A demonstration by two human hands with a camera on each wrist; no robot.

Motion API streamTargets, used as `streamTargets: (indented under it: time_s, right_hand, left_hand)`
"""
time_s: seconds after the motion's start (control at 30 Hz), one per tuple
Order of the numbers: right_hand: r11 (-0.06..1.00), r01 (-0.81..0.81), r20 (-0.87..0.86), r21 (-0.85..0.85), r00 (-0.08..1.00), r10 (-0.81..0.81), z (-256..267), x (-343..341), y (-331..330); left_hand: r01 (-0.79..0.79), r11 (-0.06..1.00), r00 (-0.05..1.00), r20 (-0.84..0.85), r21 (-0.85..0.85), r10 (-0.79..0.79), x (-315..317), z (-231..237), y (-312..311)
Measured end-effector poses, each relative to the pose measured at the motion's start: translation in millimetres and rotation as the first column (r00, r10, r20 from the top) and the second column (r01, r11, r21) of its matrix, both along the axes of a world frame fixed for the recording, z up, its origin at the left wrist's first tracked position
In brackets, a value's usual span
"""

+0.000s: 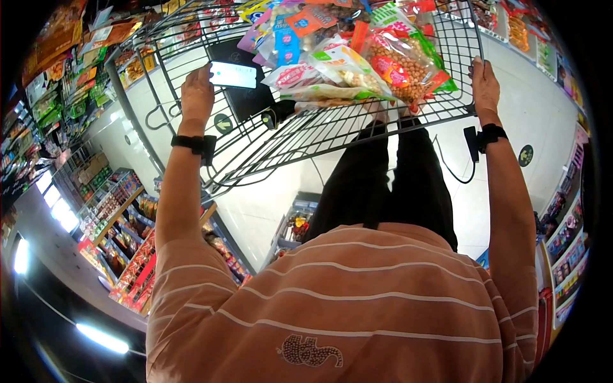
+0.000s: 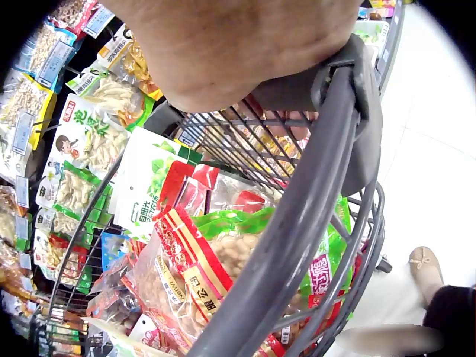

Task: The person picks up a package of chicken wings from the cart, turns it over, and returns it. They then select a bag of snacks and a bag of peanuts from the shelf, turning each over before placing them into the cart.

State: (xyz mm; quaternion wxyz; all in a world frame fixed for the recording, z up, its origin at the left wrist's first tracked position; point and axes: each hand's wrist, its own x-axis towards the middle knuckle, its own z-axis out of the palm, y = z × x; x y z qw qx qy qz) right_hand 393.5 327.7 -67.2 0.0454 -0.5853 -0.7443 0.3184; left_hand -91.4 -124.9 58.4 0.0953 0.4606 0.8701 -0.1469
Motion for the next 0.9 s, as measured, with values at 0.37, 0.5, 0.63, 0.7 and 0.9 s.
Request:
streamTargets:
  time_s: [0.37, 0.5, 0.63, 0.7, 0.9]
  right_hand:
    - [1.0, 0.0, 0.015, -0.009, 1.0, 0.001, 6.4, -2.2, -1.6]
    - [0.999, 0.014, 0.009, -0.049, 1.0, -0.013, 13.4, -4.8, -2.6]
    - [0.998, 0.018, -0.016, -0.056, 1.0, -0.018, 12.0, -4.0, -3.0]
    - [0.999, 0.007, 0.007, -0.046, 1.0, -0.007, 13.8, -3.7, -2.5]
    - [0.999, 0.019, 0.024, -0.042, 1.0, -0.018, 11.9, -4.5, -2.2]
  left_hand:
    - [-0.023, 1.0, 0.995, 0.095, -0.007, 0.024, 5.0, 5.8, 3.2]
    - [0.002, 1.0, 0.996, 0.087, -0.006, -0.002, 6.2, 4.9, 4.5]
    - [-0.019, 1.0, 1.0, 0.019, 0.009, 0.018, 2.5, 6.2, 9.9]
    - [-0.123, 0.988, 0.992, -0.011, 0.093, 0.124, -0.9, 5.9, 12.8]
    - [0.036, 0.999, 0.994, -0.101, -0.009, -0.037, -11.3, -1.8, 10.5]
